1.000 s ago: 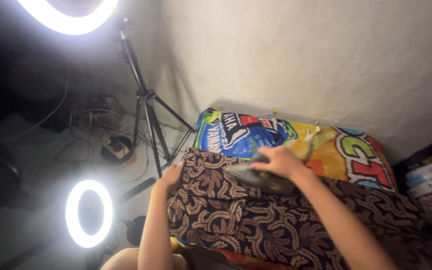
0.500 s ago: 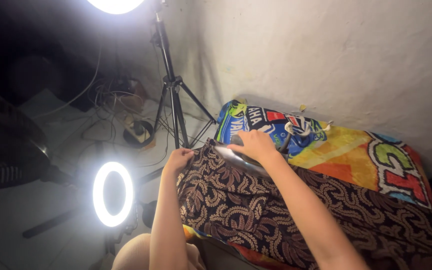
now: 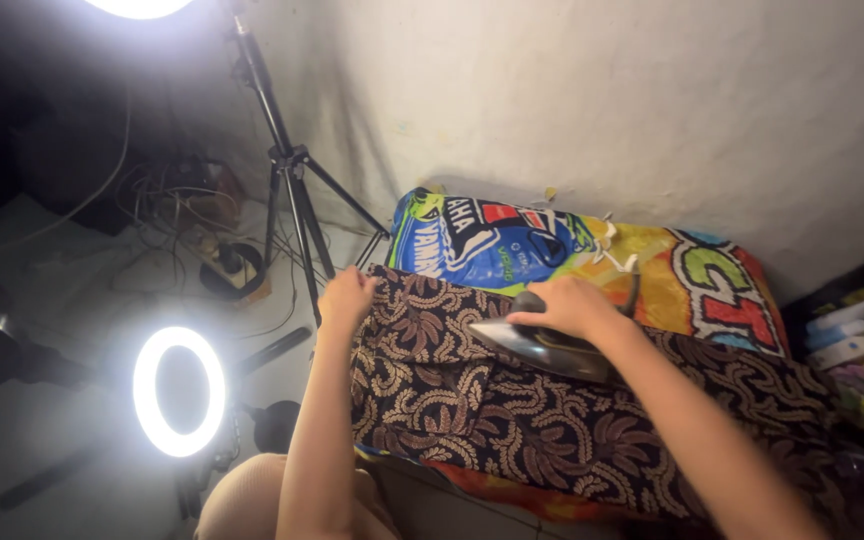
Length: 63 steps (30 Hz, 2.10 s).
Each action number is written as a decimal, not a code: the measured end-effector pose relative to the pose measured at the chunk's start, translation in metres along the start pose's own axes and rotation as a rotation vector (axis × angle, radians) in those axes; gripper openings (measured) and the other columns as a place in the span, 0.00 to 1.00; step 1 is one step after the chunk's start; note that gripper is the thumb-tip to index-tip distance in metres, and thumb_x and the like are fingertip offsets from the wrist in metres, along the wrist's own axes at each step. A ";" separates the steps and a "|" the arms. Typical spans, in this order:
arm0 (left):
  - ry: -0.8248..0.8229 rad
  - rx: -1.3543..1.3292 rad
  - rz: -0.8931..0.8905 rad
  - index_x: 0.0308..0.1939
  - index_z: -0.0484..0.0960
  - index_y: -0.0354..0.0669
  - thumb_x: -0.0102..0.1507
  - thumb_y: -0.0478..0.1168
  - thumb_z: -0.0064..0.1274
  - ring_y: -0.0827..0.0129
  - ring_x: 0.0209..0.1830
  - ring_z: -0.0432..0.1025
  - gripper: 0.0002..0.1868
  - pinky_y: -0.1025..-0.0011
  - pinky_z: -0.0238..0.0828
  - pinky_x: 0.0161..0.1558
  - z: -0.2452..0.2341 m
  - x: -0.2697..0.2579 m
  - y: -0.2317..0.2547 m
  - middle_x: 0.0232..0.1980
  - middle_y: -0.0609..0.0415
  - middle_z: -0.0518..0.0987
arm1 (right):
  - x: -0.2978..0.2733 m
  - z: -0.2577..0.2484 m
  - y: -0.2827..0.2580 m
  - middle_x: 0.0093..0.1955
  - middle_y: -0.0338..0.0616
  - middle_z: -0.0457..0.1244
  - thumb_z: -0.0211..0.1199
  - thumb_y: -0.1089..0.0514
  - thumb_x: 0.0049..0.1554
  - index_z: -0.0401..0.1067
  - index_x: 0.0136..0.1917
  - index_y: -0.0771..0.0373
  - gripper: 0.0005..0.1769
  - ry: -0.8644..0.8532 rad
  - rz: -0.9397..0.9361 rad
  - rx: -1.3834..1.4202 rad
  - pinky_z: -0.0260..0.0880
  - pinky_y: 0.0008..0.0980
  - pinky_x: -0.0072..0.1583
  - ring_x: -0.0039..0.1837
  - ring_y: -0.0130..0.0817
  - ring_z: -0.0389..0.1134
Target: Ironing a patterned shirt on a padded surface using a dry iron and spray bottle.
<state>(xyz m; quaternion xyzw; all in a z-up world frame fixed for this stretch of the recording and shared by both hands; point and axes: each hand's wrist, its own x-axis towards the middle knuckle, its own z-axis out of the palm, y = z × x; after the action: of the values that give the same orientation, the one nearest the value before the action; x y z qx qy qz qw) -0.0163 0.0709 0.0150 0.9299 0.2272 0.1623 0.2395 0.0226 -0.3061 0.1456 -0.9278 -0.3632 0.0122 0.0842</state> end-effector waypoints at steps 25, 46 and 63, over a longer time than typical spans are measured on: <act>-0.849 0.255 0.015 0.52 0.77 0.50 0.46 0.45 0.76 0.60 0.55 0.76 0.33 0.53 0.68 0.52 -0.028 -0.012 0.066 0.50 0.55 0.82 | -0.134 -0.036 0.058 0.27 0.44 0.67 0.68 0.30 0.48 0.73 0.32 0.56 0.27 -0.066 -0.256 0.059 0.71 0.41 0.36 0.32 0.44 0.72; -0.773 0.423 0.235 0.80 0.31 0.76 0.62 0.78 0.30 0.55 0.83 0.14 0.48 0.19 0.16 0.66 0.053 -0.068 0.153 0.85 0.64 0.22 | -0.204 -0.033 0.246 0.31 0.43 0.70 0.61 0.23 0.48 0.80 0.39 0.49 0.30 0.082 0.179 -0.142 0.73 0.42 0.40 0.36 0.41 0.72; -0.819 0.419 0.227 0.80 0.30 0.78 0.61 0.78 0.31 0.55 0.82 0.12 0.48 0.19 0.15 0.66 0.061 -0.061 0.150 0.84 0.65 0.20 | -0.186 -0.021 0.055 0.32 0.39 0.65 0.66 0.33 0.47 0.75 0.30 0.57 0.25 -0.060 -0.584 -0.020 0.57 0.46 0.57 0.45 0.39 0.65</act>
<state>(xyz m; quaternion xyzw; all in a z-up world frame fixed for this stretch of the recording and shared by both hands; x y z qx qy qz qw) 0.0094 -0.0994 0.0299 0.9646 0.0390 -0.2422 0.0973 -0.0755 -0.4746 0.1505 -0.7841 -0.6172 0.0112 0.0643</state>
